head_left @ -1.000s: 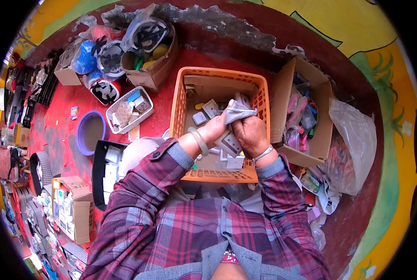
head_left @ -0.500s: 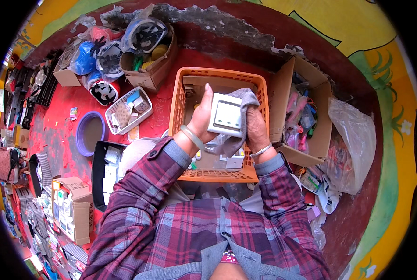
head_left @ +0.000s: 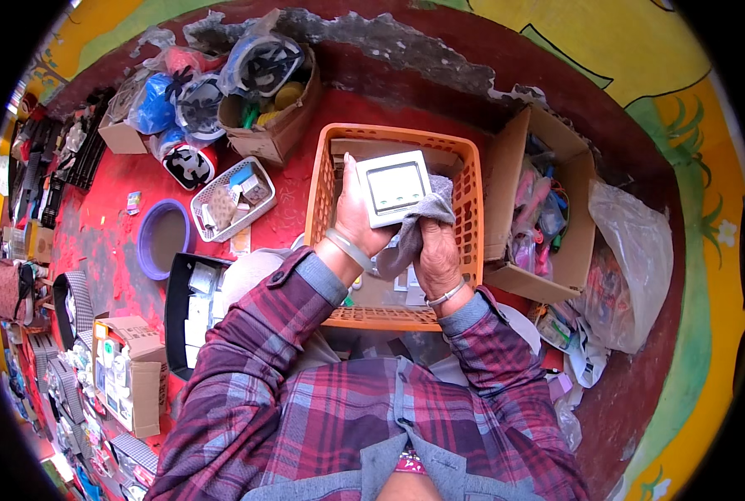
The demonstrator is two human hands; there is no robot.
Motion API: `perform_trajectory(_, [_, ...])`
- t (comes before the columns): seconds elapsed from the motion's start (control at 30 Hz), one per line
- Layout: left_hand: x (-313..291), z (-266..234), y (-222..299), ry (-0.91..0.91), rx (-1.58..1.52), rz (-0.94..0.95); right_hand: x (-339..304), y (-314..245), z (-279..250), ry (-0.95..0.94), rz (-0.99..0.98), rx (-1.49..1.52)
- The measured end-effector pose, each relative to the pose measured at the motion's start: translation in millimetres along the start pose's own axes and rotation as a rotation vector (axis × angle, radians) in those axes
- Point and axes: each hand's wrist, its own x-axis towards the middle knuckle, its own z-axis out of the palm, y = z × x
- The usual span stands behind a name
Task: The person picks up electrical wall switches from a tray, wipes them with a cloth, and places them into an orange basket.
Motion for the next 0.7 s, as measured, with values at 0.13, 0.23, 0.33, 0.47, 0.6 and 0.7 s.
perform_trajectory(0.13, [-3.7,4.1,-3.7,-0.08,0.081,-0.04,7.5,-8.0,-11.9,0.01,0.015,0.041])
perform_trajectory(0.23, [-5.9,2.9,-4.8,-0.123,0.151,-0.067,12.8,-26.6,-15.7,-0.058,0.07,0.018])
perform_trajectory(0.33, [-7.1,5.5,-3.4,-0.178,0.216,-0.145,17.2,-30.9,-24.3,-0.059,0.023,-0.092])
perform_trajectory(0.47, [-6.2,2.3,-5.8,-0.149,0.394,-0.266,19.8,-45.6,-28.2,-0.102,0.021,-0.126])
perform_trajectory(0.6, [-10.7,-1.8,-16.6,-0.025,0.646,-0.3,27.4,-67.1,-38.3,-0.253,0.199,-0.512])
perform_trajectory(0.7, [-7.5,-12.2,-27.6,-0.053,0.692,-0.165,23.7,-60.5,-23.5,-0.359,-0.08,-1.01])
